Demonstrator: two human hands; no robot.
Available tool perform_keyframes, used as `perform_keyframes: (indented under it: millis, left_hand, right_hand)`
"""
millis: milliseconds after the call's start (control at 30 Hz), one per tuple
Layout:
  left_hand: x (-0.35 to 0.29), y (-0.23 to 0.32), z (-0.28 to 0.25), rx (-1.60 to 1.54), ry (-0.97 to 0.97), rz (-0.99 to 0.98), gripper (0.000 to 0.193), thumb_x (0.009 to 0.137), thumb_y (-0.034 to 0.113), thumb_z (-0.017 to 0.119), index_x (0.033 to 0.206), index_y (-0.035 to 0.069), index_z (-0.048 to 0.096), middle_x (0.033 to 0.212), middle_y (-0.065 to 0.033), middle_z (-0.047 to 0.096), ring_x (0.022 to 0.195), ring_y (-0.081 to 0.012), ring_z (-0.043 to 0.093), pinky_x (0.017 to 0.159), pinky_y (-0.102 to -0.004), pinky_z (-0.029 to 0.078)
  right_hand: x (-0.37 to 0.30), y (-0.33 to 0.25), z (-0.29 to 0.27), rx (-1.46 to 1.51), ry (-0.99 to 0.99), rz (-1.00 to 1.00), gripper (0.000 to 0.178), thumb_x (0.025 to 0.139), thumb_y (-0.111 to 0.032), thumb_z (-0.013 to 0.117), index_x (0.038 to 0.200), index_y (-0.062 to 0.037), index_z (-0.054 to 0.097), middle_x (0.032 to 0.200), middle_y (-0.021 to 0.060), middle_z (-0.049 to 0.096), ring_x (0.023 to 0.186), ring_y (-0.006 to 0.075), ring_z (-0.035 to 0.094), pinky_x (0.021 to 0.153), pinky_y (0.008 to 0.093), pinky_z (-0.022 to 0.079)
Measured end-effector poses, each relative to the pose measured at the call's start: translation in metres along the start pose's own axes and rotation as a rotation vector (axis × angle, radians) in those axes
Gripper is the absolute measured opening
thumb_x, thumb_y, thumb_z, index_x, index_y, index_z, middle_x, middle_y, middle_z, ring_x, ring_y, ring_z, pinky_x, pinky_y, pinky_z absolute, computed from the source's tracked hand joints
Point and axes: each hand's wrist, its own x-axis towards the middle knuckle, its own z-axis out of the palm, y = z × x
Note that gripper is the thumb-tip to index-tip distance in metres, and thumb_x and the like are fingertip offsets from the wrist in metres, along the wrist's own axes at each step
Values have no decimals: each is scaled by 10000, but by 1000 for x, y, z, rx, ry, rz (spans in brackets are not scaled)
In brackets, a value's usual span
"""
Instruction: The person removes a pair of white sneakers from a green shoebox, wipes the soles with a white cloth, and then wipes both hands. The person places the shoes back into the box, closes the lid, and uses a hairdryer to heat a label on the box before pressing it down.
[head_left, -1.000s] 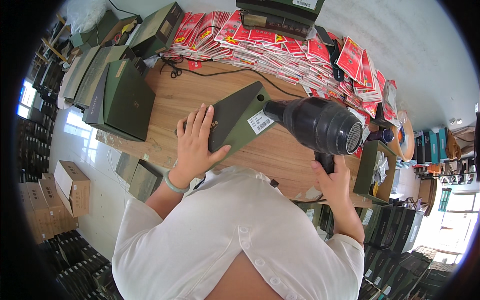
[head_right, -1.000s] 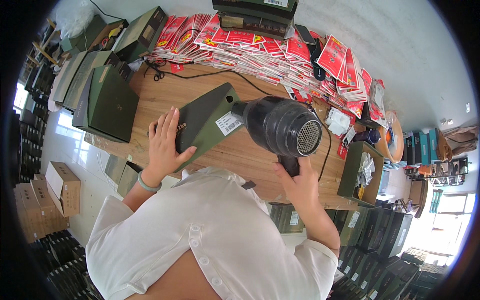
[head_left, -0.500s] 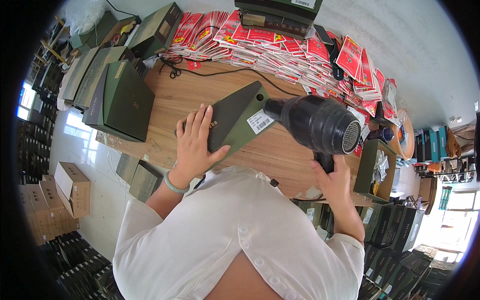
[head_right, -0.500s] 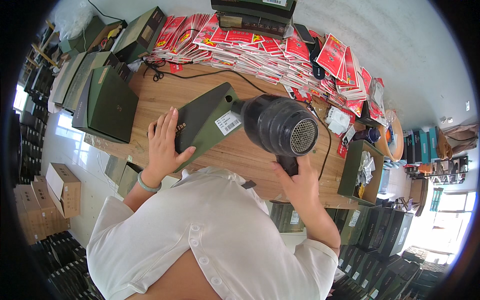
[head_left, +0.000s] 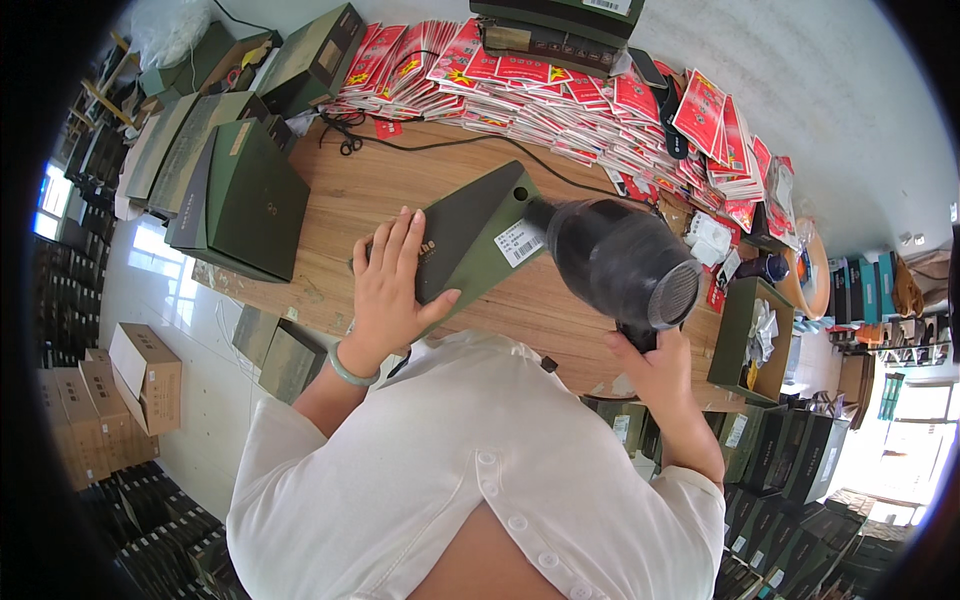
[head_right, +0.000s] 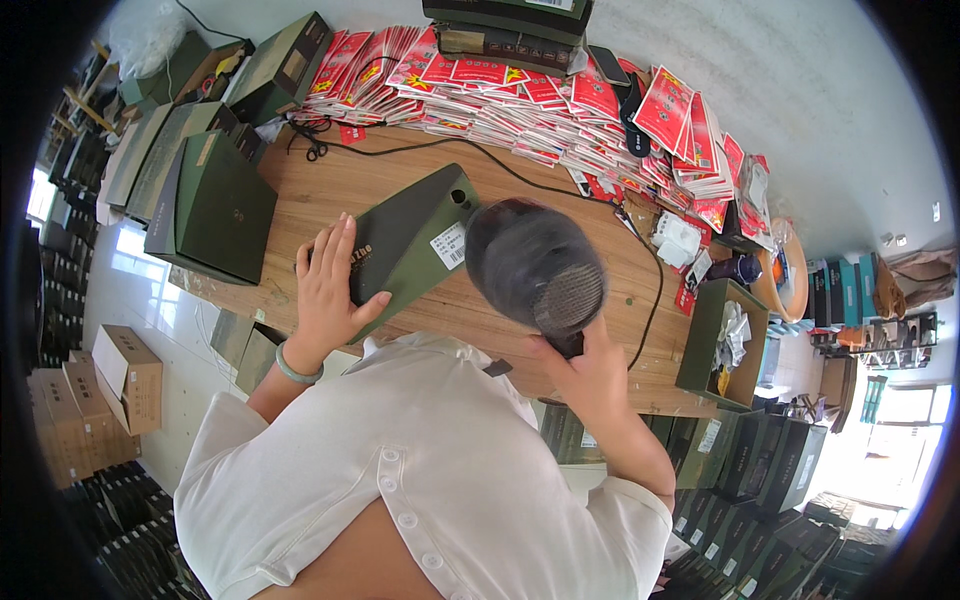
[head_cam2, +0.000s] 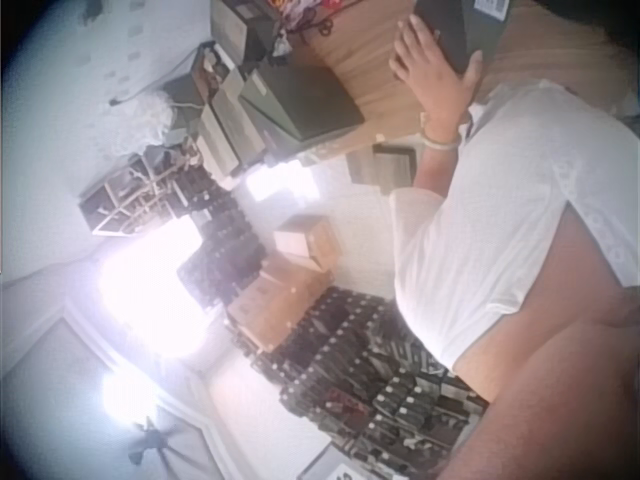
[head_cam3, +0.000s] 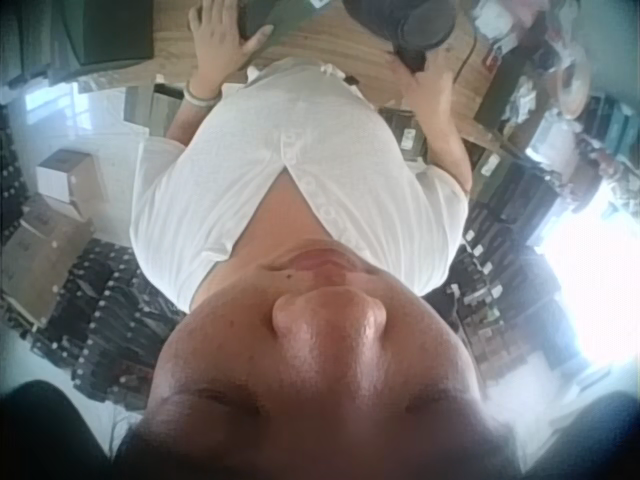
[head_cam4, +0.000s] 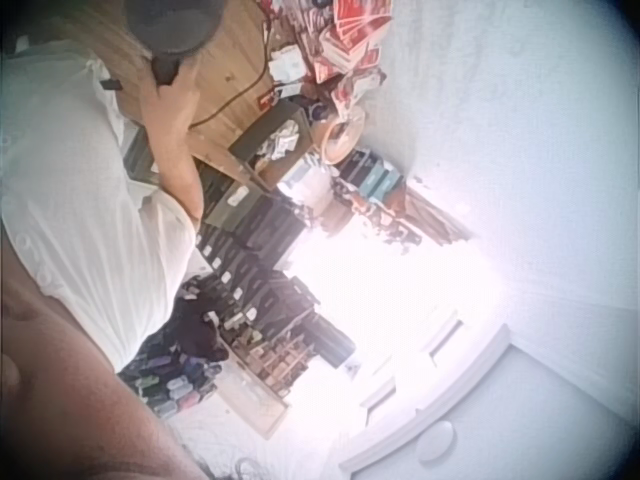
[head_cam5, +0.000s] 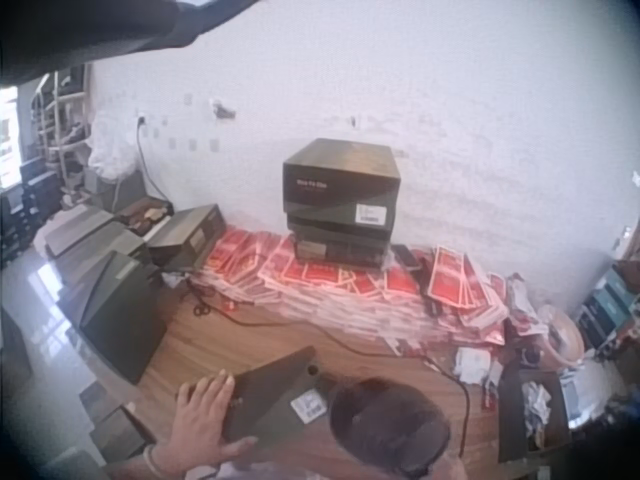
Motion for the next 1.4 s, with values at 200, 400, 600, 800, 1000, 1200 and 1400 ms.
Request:
perform_keyframes:
  millis: [200,400,600,800,1000,1200,1400]
  left_hand:
    - [0,0,0,-1,-8,-5,909,774,536,629,1426,-42,368,1403,-222,451,1212,-361,451,1001,-479,294]
    - [0,-1,1,15,-20,-12,925,786,549,617,1442,-42,341,1407,-218,451,1219,-362,451,1004,-476,293]
    - [0,-3,2,34,-30,-1,942,816,584,583,1461,-46,310,1411,-219,450,1223,-367,453,1002,-469,296]
    - [1,-3,3,36,-27,-10,931,810,574,592,1455,-41,323,1410,-211,453,1216,-362,456,1000,-473,296]
    - [1,-2,3,16,-11,-5,918,784,548,622,1437,-38,353,1403,-211,457,1209,-356,458,997,-476,296]
    - [1,0,2,21,-20,-6,917,783,547,623,1434,-41,357,1403,-215,456,1218,-355,456,1000,-474,296]
    - [1,0,2,31,-21,-13,918,783,549,622,1434,-41,357,1403,-214,456,1221,-356,454,999,-474,296]
  right_hand:
    - [-5,6,1,78,16,100,495,813,-165,776,1236,-33,555,876,120,692,756,189,646,738,298,502]
    - [-12,16,-1,57,9,92,432,838,-121,739,1216,-18,557,827,56,626,662,105,561,609,259,456]
    - [-18,18,-1,5,68,-9,368,849,-92,717,1171,16,575,805,27,602,634,69,533,582,237,456]
    - [-24,14,-4,65,33,72,325,828,-64,725,1113,38,605,860,45,636,761,121,591,712,272,493]
    - [-30,11,-7,101,1,158,358,820,-34,723,1153,17,598,862,44,625,693,102,587,624,254,497]
    - [-33,21,-7,131,9,154,407,847,-72,717,1215,1,558,794,24,597,615,68,554,499,226,465]
    - [-26,13,-11,78,8,173,404,856,-89,718,1214,9,558,798,33,605,609,74,559,508,232,466]
